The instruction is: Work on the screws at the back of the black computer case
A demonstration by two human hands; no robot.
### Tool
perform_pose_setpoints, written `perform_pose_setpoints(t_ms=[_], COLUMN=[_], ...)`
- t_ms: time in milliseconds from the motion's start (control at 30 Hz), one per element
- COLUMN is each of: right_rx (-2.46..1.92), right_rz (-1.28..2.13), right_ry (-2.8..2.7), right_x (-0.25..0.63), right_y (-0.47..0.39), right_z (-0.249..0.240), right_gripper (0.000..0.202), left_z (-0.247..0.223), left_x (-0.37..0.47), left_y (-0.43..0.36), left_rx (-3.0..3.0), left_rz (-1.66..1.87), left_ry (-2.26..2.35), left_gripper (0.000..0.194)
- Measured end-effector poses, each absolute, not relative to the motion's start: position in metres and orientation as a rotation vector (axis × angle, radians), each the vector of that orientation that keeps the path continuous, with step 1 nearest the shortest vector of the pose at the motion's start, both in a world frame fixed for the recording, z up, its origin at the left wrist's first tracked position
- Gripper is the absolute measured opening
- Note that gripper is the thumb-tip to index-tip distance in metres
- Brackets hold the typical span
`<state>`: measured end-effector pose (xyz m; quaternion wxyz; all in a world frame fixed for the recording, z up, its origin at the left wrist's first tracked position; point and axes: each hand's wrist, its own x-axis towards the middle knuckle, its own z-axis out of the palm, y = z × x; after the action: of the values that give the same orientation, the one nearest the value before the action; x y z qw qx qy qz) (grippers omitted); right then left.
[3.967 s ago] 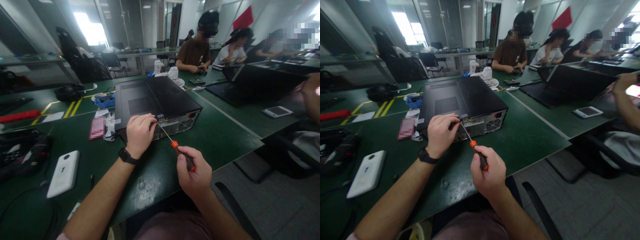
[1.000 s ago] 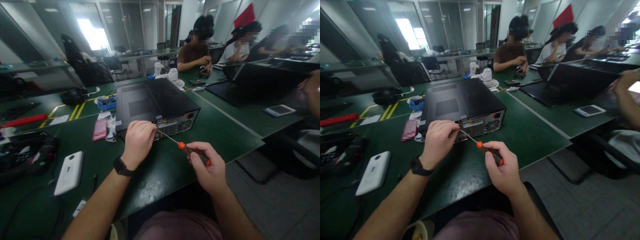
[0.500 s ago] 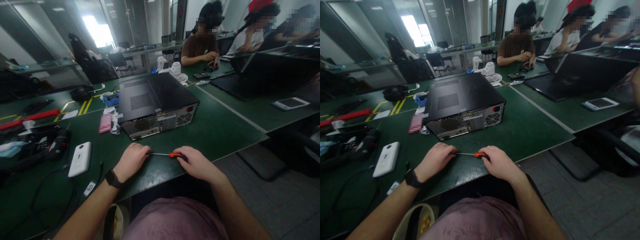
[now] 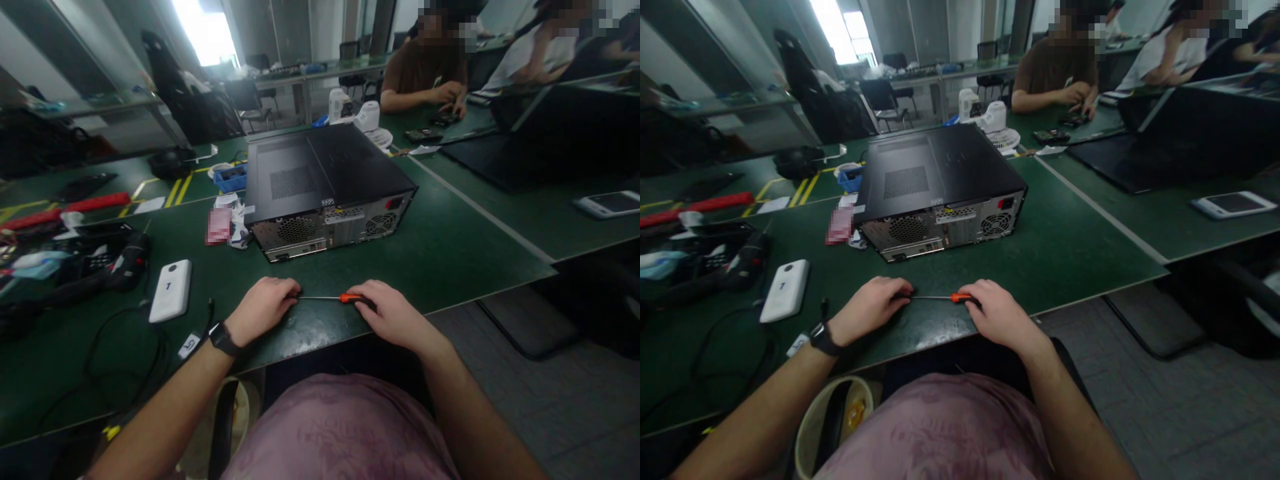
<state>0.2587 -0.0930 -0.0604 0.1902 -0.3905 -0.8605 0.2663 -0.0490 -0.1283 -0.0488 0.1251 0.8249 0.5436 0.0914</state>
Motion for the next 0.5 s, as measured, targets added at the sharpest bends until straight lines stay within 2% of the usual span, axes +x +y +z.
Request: perform_pose_setpoints(t_ms=[500], right_rx=[-1.068], right_rz=[0.749], right_ry=[-2.382], right_x=[0.2532], right_y=[-0.0936], right_z=[-0.0575], right_gripper=[0.025], left_z=[-0.0538], left_x=[-0.0536], left_y=[-0.1293], left_rx=[2.337], left_rz=[0.337], left_ry=[1.607], left_gripper=[0.016])
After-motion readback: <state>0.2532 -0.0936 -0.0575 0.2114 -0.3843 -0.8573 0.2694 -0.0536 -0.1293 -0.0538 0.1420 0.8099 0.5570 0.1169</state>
